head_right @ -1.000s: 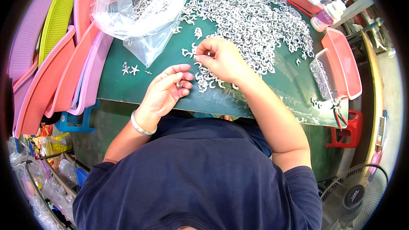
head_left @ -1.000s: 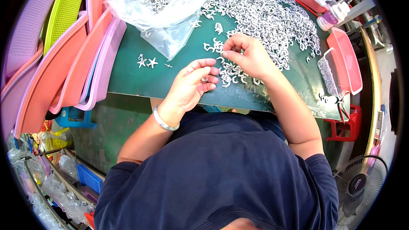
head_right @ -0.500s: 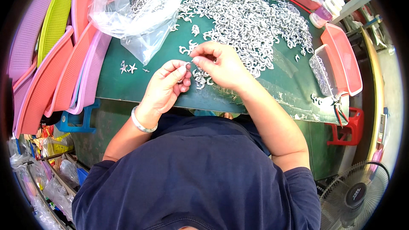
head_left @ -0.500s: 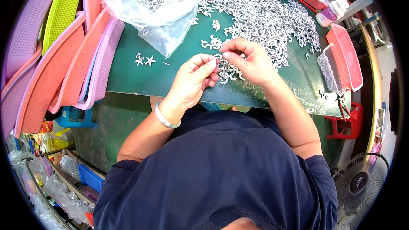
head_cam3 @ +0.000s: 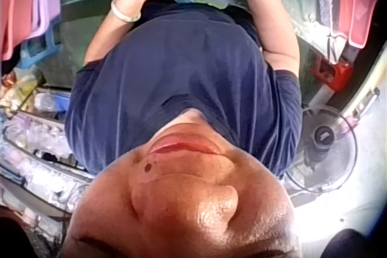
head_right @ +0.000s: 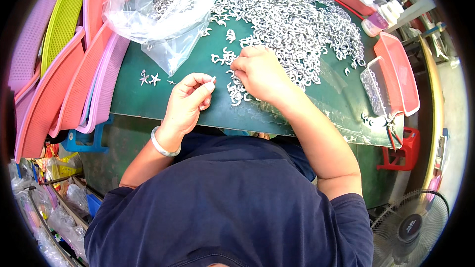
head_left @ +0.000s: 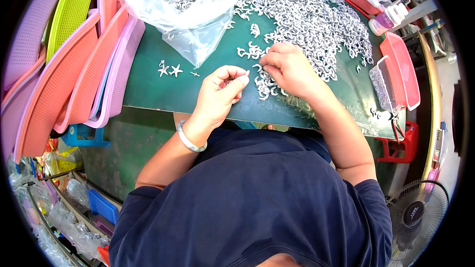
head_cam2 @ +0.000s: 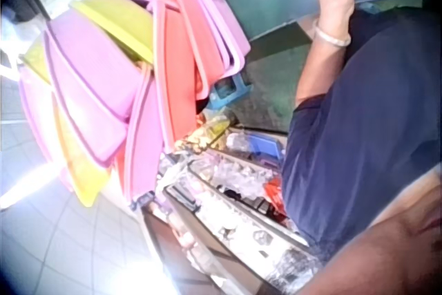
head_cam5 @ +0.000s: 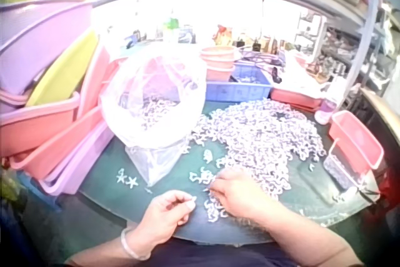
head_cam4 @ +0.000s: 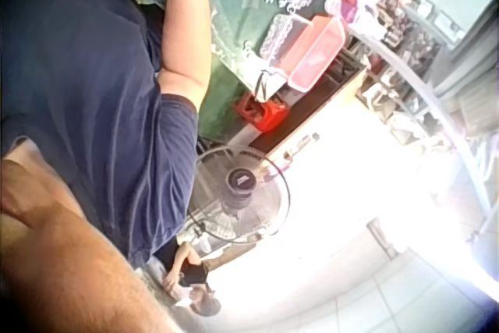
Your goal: The person sorts small metal star and ring components, then joins them together by hand while seated at a workstation.
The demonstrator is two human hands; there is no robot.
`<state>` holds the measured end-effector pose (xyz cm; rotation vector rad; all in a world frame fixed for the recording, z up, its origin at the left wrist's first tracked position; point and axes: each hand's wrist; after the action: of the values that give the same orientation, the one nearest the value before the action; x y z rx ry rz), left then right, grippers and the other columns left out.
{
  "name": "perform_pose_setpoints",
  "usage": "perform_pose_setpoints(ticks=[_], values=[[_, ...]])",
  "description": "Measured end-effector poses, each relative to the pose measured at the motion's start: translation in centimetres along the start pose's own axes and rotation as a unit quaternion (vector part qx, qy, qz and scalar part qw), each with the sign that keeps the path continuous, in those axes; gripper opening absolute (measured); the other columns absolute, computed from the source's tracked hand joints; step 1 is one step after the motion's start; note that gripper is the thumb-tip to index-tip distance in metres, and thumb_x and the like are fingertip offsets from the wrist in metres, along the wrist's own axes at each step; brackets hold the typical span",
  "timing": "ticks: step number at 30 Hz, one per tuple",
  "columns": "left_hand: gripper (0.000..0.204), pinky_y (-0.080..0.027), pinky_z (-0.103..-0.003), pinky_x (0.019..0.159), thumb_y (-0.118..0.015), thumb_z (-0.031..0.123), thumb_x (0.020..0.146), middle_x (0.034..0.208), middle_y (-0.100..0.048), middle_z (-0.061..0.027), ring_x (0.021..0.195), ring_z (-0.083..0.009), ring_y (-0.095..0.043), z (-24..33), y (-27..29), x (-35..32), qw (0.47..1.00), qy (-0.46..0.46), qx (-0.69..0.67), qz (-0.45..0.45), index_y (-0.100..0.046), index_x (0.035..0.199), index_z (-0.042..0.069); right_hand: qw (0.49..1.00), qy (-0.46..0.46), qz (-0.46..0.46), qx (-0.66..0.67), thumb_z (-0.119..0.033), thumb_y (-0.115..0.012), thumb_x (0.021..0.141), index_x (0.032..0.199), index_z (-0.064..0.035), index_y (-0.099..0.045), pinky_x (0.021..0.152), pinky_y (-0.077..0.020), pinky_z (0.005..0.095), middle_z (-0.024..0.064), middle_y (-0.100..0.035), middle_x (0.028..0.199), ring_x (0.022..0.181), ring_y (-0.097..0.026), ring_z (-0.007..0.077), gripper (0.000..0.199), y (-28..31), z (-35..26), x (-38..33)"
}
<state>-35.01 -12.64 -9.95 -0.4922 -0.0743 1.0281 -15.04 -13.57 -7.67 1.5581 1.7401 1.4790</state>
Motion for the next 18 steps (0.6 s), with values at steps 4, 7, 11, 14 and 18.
perform_pose_setpoints(ticks=[4, 7, 11, 14, 18], values=[[0.009, -0.034, -0.017, 0.05, -0.059, 0.007, 0.084, 0.072, -0.052, 0.003, 0.057, -0.003, -0.043, -0.09, 0.26, 0.12, 1.0, 0.003, -0.018, -0.007, -0.058, 0.092, 0.004, 0.998, -0.005, -0.029, -0.047, -0.007, -0.062, 0.072, 0.084, -0.0083, -0.065, 0.073, -0.0389, 0.0363, 0.0055, -0.054, 0.078, 0.08, -0.052, 0.0249, 0.013, -0.63, -0.57, 0.52], [0.009, -0.034, -0.017, 0.05, -0.06, 0.007, 0.084, 0.072, -0.052, 0.003, 0.057, -0.0029, -0.043, -0.06, 0.23, 0.1, 1.0, 0.003, -0.006, -0.003, -0.057, 0.093, 0.004, 0.995, -0.017, -0.066, -0.069, -0.008, -0.061, 0.073, 0.088, -0.0117, -0.067, 0.076, -0.035, 0.0334, 0.0037, -0.052, 0.08, 0.083, -0.049, 0.0221, 0.016, -0.75, -0.57, 0.84], [0.01, -0.035, -0.017, 0.051, -0.06, 0.006, 0.084, 0.076, -0.053, 0.0022, 0.058, -0.0029, -0.043, -0.21, 0.54, 0.02, 1.0, 0.003, 0.003, -0.01, -0.057, 0.093, 0.004, 0.996, -0.019, -0.064, -0.052, -0.007, -0.062, 0.071, 0.085, -0.0094, -0.065, 0.075, -0.037, 0.0355, 0.005, -0.053, 0.08, 0.083, -0.051, 0.0243, 0.015, -0.68, -0.69, 0.82], [0.01, -0.037, -0.017, 0.052, -0.06, 0.005, 0.083, 0.082, -0.055, 0.0, 0.059, -0.003, -0.044, -0.13, 0.33, 0.11, 1.0, -0.016, 0.027, -0.006, -0.056, 0.093, 0.004, 0.999, -0.018, -0.042, -0.024, -0.006, -0.063, 0.069, 0.08, -0.0073, -0.062, 0.075, -0.0385, 0.0373, 0.006, -0.054, 0.079, 0.082, -0.052, 0.0262, 0.011, -0.8, -0.18, 0.82], [0.011, -0.039, -0.016, 0.053, -0.06, 0.003, 0.082, 0.091, -0.059, -0.0036, 0.06, -0.003, -0.045, -0.17, -0.04, 0.22, 0.996, -0.064, 0.06, -0.003, -0.056, 0.092, 0.004, 1.0, -0.019, -0.023, -0.001, -0.007, -0.062, 0.07, 0.077, -0.0083, -0.059, 0.075, -0.038, 0.0373, 0.0055, -0.054, 0.077, 0.082, -0.053, 0.0259, 0.007, -0.96, 0.27, 0.46]])
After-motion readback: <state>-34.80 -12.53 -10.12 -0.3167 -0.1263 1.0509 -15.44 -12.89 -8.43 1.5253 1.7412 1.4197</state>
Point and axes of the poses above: each hand's wrist, its own x-axis towards the middle knuckle, its own y-axis out of the back of the hand, z = x × y
